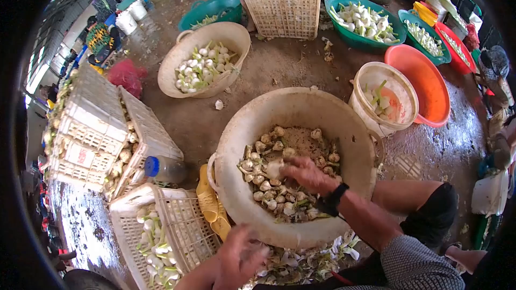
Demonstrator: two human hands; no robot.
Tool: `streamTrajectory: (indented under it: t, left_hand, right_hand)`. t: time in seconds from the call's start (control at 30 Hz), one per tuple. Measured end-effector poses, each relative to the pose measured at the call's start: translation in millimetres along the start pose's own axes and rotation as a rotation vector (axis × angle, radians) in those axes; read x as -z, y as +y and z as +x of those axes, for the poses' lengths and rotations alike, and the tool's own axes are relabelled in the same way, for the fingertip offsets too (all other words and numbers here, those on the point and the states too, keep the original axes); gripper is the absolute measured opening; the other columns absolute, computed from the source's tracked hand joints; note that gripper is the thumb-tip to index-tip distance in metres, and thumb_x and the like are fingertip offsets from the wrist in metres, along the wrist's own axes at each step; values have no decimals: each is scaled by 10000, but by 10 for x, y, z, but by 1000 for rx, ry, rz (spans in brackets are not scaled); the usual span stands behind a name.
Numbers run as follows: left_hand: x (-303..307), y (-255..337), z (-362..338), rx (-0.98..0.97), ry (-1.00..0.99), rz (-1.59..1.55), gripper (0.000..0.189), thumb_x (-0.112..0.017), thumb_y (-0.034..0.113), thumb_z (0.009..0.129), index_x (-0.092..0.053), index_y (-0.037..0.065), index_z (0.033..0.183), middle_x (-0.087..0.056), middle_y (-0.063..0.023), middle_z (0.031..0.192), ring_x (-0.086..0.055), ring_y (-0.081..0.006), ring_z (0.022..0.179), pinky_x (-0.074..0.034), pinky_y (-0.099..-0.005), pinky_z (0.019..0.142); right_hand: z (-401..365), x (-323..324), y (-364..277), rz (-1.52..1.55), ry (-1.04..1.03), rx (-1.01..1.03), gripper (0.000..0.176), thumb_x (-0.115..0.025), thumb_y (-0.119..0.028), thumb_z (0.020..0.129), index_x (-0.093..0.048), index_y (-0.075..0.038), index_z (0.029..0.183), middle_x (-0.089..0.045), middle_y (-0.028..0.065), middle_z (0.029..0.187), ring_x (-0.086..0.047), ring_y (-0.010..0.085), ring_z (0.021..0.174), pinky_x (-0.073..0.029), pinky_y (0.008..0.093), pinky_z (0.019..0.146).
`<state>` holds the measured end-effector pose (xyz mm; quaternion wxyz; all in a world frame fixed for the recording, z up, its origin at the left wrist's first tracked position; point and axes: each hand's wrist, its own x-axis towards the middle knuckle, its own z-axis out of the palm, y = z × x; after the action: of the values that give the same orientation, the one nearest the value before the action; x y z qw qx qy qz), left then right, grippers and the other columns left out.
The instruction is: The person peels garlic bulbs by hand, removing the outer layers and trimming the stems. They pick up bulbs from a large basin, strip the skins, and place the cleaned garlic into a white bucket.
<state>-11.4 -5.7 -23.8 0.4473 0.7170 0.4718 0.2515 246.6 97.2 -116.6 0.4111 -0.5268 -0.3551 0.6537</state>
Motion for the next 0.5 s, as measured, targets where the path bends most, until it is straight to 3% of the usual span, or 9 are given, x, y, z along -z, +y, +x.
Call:
streamTrajectory:
  t: [0.07,0.17,0.2,0.3,0.37,0.5]
  left_hand:
    - [-3,-84,50,104,98,-228,757,-782,310,777,-422,-60,1331,-534,-210,1247,-638,-280,1003,-556,-379,753]
    - [7,15,94,64,145,-223,747,-796,201,769,-408,-55,1354,-553,-181,1214,-636,-261,996,-559,-327,715]
    - [21,191,109,78,140,-384,677,-788,175,782,-452,-52,1325,-575,-160,1199,-638,-219,992,-558,-300,719]
    - [4,147,52,-33,73,-431,707,-795,156,781,-420,-104,1321,-628,-156,1092,-626,-168,931,-538,-293,793]
    - [-9,141,-3,-70,72,-424,691,-808,156,768,-452,-91,1306,-633,-138,1098,-630,-169,967,-535,-300,829]
    - [4,230,-14,-117,63,-326,645,-827,189,742,-526,-48,1261,-636,-151,1100,-640,-198,966,-521,-327,855]
  right_hand:
    - [-338,-212,-99,58,-181,-56,410,-603,-229,935,-563,6,1268,-658,38,852,-580,85,626,-484,242,587]
    - [-849,-535,-461,29,-410,9,415,-601,-195,941,-537,13,1294,-643,40,858,-580,88,644,-489,247,605]
    - [-968,-610,-467,2,-431,46,388,-601,-241,951,-576,2,1253,-644,32,831,-570,80,633,-486,242,603]
    - [-1250,-687,-481,27,-401,104,392,-567,-258,976,-563,0,1271,-643,37,834,-575,84,640,-490,243,604]
    - [-1407,-625,-494,23,-362,111,388,-558,-248,985,-549,-5,1287,-644,44,831,-582,88,646,-496,245,604]
    - [-1567,-425,-402,-5,-290,193,311,-574,-231,976,-617,5,1174,-663,45,826,-602,98,640,-503,254,582]
